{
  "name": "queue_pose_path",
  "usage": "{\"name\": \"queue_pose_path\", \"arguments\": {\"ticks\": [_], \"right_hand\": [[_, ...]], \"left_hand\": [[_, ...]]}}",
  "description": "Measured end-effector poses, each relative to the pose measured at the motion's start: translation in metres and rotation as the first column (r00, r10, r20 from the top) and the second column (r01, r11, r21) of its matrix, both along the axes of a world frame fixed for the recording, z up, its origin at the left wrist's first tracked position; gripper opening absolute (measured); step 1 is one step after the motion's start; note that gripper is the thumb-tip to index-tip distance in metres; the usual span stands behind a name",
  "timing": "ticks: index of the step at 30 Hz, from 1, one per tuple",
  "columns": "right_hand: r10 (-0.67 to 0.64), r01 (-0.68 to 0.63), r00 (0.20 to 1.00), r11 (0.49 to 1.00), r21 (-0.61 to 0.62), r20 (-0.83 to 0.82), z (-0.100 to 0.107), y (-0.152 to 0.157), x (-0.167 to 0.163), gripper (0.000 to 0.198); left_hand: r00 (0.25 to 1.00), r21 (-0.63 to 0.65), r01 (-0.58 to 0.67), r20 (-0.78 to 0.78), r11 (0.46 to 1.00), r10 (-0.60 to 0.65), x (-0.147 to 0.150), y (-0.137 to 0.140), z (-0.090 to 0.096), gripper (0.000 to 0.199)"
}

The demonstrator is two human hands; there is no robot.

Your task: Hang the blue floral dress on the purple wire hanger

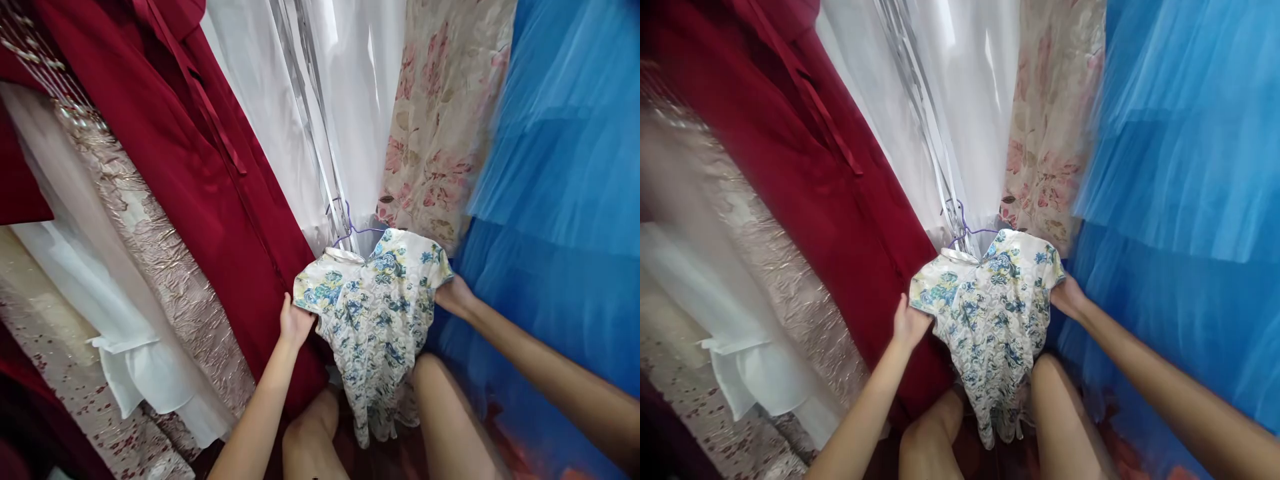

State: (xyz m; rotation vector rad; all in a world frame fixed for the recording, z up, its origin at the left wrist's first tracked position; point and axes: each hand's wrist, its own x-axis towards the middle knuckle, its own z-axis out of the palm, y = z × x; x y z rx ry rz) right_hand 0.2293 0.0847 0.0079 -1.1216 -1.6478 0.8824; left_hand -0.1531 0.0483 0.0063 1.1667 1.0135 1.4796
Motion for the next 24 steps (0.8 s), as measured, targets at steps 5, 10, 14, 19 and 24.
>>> {"name": "queue_pose_path", "arguments": {"ticks": [5,10,14,19,24], "right_hand": [[-0.027,-0.017,0.943,0.992,-0.129,-0.333,0.002,0.004,0.022,0.063],[-0.19,0.148,0.837,0.981,-0.122,-0.513,0.037,0.012,0.012,0.039],[-0.271,0.256,0.706,0.959,-0.121,-0.655,0.063,0.025,0.012,0.026],[-0.374,0.396,0.604,0.907,-0.142,-0.704,0.075,0.017,0.027,0.031],[-0.446,0.538,0.7,0.843,0.002,-0.557,0.056,-0.066,0.026,0.046]], "left_hand": [[0.995,0.017,-0.051,0.092,0.999,0.049,-0.006,-0.013,0.014,0.053],[0.969,0.195,-0.238,-0.019,0.952,0.246,0.01,-0.02,0.042,0.038],[0.966,0.298,-0.238,-0.025,0.924,0.257,0.029,-0.02,0.077,0.036],[0.905,0.429,-0.171,-0.288,0.887,0.313,0.048,-0.006,0.124,0.027],[0.453,0.656,-0.139,-0.624,0.742,0.636,0.052,0.0,0.113,0.017]]}}
